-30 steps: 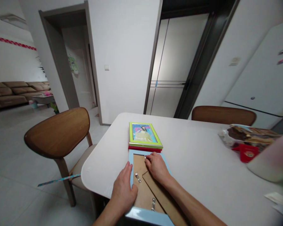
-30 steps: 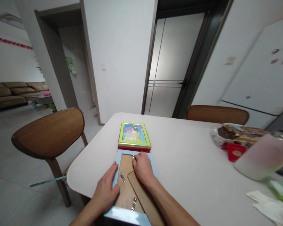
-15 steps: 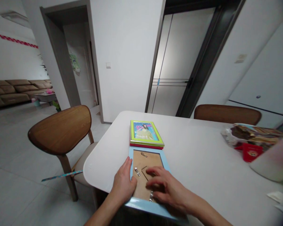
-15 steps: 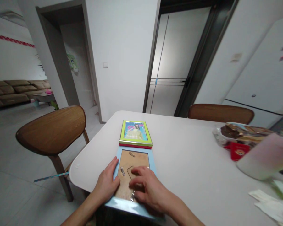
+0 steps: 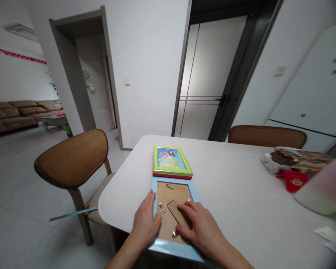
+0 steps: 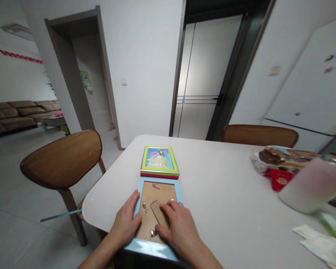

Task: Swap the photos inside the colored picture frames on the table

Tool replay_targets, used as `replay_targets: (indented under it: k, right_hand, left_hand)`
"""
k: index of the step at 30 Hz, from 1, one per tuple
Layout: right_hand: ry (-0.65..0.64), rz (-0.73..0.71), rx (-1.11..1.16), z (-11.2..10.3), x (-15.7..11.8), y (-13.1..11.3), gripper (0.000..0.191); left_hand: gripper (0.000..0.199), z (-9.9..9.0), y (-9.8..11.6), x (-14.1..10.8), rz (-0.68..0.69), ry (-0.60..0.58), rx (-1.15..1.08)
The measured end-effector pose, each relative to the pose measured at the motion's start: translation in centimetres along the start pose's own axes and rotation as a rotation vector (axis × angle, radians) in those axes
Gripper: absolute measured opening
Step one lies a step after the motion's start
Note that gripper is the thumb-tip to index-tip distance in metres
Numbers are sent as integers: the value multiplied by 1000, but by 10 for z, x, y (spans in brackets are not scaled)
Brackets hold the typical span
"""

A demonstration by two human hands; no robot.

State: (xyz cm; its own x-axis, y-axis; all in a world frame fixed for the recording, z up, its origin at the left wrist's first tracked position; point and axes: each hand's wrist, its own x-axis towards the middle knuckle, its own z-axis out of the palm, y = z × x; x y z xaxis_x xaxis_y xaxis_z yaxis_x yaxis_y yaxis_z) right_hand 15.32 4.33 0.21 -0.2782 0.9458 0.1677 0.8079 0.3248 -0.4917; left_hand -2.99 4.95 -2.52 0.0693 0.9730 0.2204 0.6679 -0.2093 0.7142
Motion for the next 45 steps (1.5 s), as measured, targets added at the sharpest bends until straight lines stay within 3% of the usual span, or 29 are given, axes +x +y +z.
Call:
replay_targets:
  k: [6,11,15,18,24,28,31,35,38,41,43,45]
  right_hand:
    - [35,15,-29,-6,3,-4,37]
    - [84,-17,-4,-19,5,-23,30]
    - [93,-70,121,-24,7,-33,31]
    - [122,-11,105,-25,8,-15,32]
    - [109,274,-128,-14,9,42,44]
    - [53,298,-162,-8,10,49,48]
    - [51,315,-147,-11,13,48,48]
    - [109,420,94,-23,11,46,53]
    - [51,526,656,-36,3,36,61]
    - [5,573,1070,-49,-6,20,72]
    - [44,553,1139,-54,-10,11,78]
    - [82,508,1130,-55,-12,8,80]
  left_hand:
    - [50,-4,6,1,-43,24,-126]
    - [24,-10,17,6,-91,66,-318]
    - [29,-26,11,10,-199,72,-477]
    - [32,-49,-7,10,-278,116,-533]
    - [35,-87,-53,4,-403,194,-498]
    - [30,-95,-70,3,-417,205,-367]
    - [27,-99,-72,3,-385,235,-217]
    - [36,-94,-52,1,-266,298,-46]
    - [40,-69,-13,-7,-130,264,-21]
    - [45,-27,39,-19,107,41,-76]
    - [59,-2,71,-26,233,-131,-119]
    - [61,15,93,-28,317,-172,-109]
